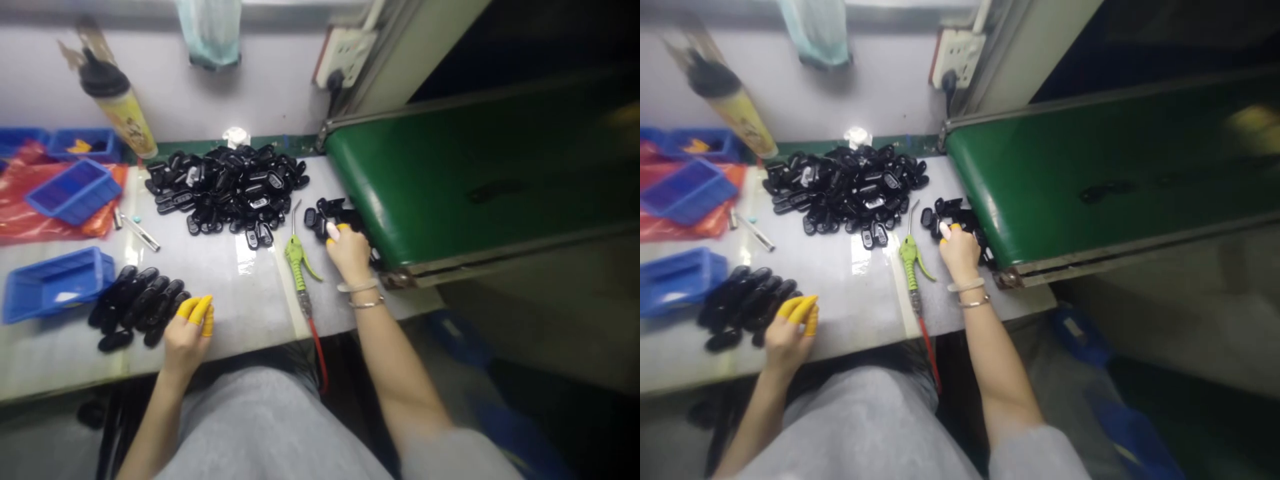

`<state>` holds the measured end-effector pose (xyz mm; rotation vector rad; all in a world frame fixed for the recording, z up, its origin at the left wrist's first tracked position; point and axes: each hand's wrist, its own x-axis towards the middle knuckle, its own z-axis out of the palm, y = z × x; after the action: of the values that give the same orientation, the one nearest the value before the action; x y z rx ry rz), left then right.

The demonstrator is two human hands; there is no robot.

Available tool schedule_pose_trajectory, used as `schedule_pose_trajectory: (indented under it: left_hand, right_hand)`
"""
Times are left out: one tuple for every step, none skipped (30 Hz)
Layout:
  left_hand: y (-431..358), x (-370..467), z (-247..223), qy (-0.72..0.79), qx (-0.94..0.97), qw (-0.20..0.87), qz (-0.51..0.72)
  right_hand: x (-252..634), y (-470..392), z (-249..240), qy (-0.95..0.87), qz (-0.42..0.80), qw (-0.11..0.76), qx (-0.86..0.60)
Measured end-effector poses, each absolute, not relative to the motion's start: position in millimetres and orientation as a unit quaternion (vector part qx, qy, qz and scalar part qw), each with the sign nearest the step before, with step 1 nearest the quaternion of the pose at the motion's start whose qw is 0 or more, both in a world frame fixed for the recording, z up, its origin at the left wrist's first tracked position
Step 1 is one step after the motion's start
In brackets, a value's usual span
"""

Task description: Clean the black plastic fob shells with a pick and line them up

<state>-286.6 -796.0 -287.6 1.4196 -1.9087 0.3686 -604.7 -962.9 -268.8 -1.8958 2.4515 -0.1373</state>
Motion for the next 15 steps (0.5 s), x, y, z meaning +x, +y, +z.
schedule_pose_trajectory:
  left_hand:
    - [-795.0,-292.3,-287.8,-0.742,0.547,0.372,0.112]
    - [-794.2,-297.6,-287.7,-0.737,0.548,0.389,0.069]
    - [-793.6,-303.0,-287.4,-0.727,0.554,0.405,0.012]
    - [-793.4,-308.7,-286.9,-0.71,0.562,0.419,-0.064]
    - [-793.8,-315.0,-286.2,-0.684,0.569,0.429,-0.158]
    - [-794.9,-322.0,-285.6,-0.644,0.569,0.435,-0.268]
    - [-796.6,-329.7,-284.9,-0.595,0.554,0.437,-0.385]
    - [-798.9,-337.8,-284.3,-0.539,0.522,0.431,-0.501]
    - [-801.5,-345.9,-283.8,-0.48,0.479,0.418,-0.604]
    - [-804.2,-353.7,-283.4,-0.425,0.434,0.404,-0.684]
    - [-806.7,-360.8,-283.0,-0.38,0.396,0.394,-0.737]
    - [-808.9,-366.6,-282.7,-0.345,0.374,0.393,-0.766]
    - [-810.7,-371.1,-282.4,-0.321,0.369,0.405,-0.773]
    - [-812.0,-373.9,-282.2,-0.304,0.38,0.429,-0.761]
    - [-812.9,-375.2,-282.0,-0.294,0.401,0.457,-0.738]
  right_hand:
    - [-604.9,-957.9,-265.3,0.79,-0.056,0.018,-0.611]
    - [-604.3,-951.2,-261.4,0.786,-0.078,0.023,-0.612]
    - [-602.3,-942.7,-257.3,0.781,-0.114,0.045,-0.612]
    - [-598.4,-932.3,-253.4,0.774,-0.161,0.09,-0.606]
    - [-592.5,-920.4,-249.8,0.759,-0.211,0.161,-0.594]
    - [-584.4,-907.3,-246.9,0.735,-0.258,0.257,-0.572]
    - [-574.6,-893.5,-244.6,0.701,-0.287,0.366,-0.541]
    - [-563.6,-879.7,-243.2,0.656,-0.289,0.473,-0.512]
    - [-552.3,-866.7,-242.8,0.615,-0.278,0.552,-0.49]
    - [-541.4,-855.0,-243.3,0.586,-0.265,0.599,-0.478]
    - [-531.8,-845.1,-244.8,0.565,-0.261,0.619,-0.479]
    - [-524.2,-837.3,-246.9,0.559,-0.267,0.611,-0.492]
    - [-519.0,-831.7,-249.4,0.567,-0.279,0.581,-0.513]
    - [-516.5,-827.9,-251.7,0.582,-0.294,0.536,-0.537]
    - [-516.3,-825.7,-253.4,0.597,-0.307,0.486,-0.559]
